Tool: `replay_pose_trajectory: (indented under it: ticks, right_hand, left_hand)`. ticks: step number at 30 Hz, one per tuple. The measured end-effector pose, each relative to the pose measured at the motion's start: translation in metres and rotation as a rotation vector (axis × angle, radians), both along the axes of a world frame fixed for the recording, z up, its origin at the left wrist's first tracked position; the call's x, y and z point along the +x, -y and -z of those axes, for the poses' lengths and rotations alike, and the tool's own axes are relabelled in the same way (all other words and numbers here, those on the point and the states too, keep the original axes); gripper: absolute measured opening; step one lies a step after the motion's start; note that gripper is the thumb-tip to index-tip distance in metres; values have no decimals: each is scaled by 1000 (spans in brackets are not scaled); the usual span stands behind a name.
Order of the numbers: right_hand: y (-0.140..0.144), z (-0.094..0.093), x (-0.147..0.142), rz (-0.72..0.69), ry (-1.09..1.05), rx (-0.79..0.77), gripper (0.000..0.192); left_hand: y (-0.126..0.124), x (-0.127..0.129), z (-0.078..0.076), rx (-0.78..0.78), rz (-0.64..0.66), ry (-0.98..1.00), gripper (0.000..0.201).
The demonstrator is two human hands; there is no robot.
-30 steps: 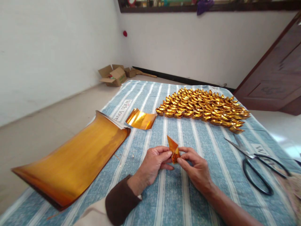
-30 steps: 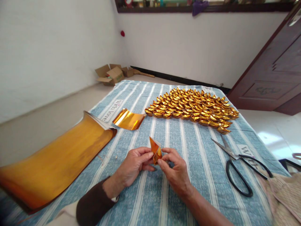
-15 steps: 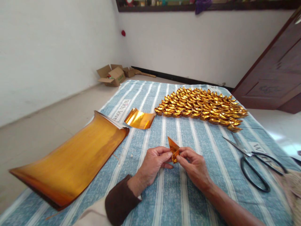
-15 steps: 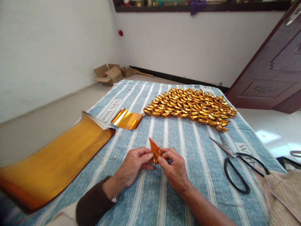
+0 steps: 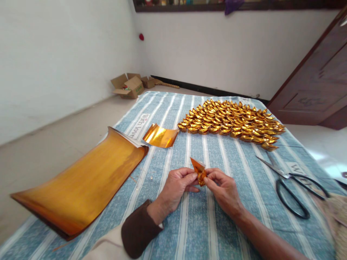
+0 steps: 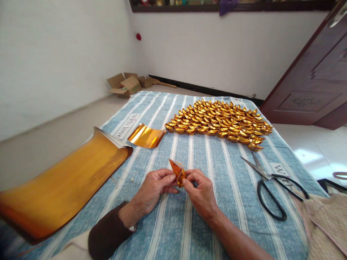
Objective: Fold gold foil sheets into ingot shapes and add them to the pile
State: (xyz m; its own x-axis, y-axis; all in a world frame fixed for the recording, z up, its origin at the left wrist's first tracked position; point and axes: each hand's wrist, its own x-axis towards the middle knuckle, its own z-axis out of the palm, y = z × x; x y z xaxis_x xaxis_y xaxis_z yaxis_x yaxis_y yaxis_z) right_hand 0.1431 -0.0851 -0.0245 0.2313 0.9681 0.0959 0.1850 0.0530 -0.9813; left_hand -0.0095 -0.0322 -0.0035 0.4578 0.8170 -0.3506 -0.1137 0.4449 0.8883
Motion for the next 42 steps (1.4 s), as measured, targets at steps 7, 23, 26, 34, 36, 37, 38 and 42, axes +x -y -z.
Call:
replay_pose_trajectory:
  ticks: [7, 23, 26, 34, 36, 37, 38, 42]
  right_hand:
    - [0, 1, -1, 11, 38, 40, 20]
    - [2, 6, 0, -24, 207, 142, 16]
    - [3, 8, 0, -17, 232, 122, 18]
    - [3, 13, 2, 34, 180, 97, 24]
    - [2, 14, 4, 38, 193, 126, 33]
    - [1, 14, 6, 48, 215, 159, 35]
    - [1, 13, 8, 58, 250, 201, 35]
    - [1, 6, 12, -13, 473, 398, 18]
  left_hand:
    - [2, 1, -3, 11, 8, -2, 19]
    - [0, 1, -2, 5, 41, -53, 21]
    - [0, 2, -2, 22, 44, -66, 21]
    - [0, -2, 1, 569, 15, -333, 10]
    - [-1, -5, 5, 783, 24, -390, 15]
    - [-2, -6, 7, 857, 35, -395, 16]
    - [-3, -8, 9, 910, 47, -393, 18]
    - [-5, -11, 16, 1041, 113, -391, 21]
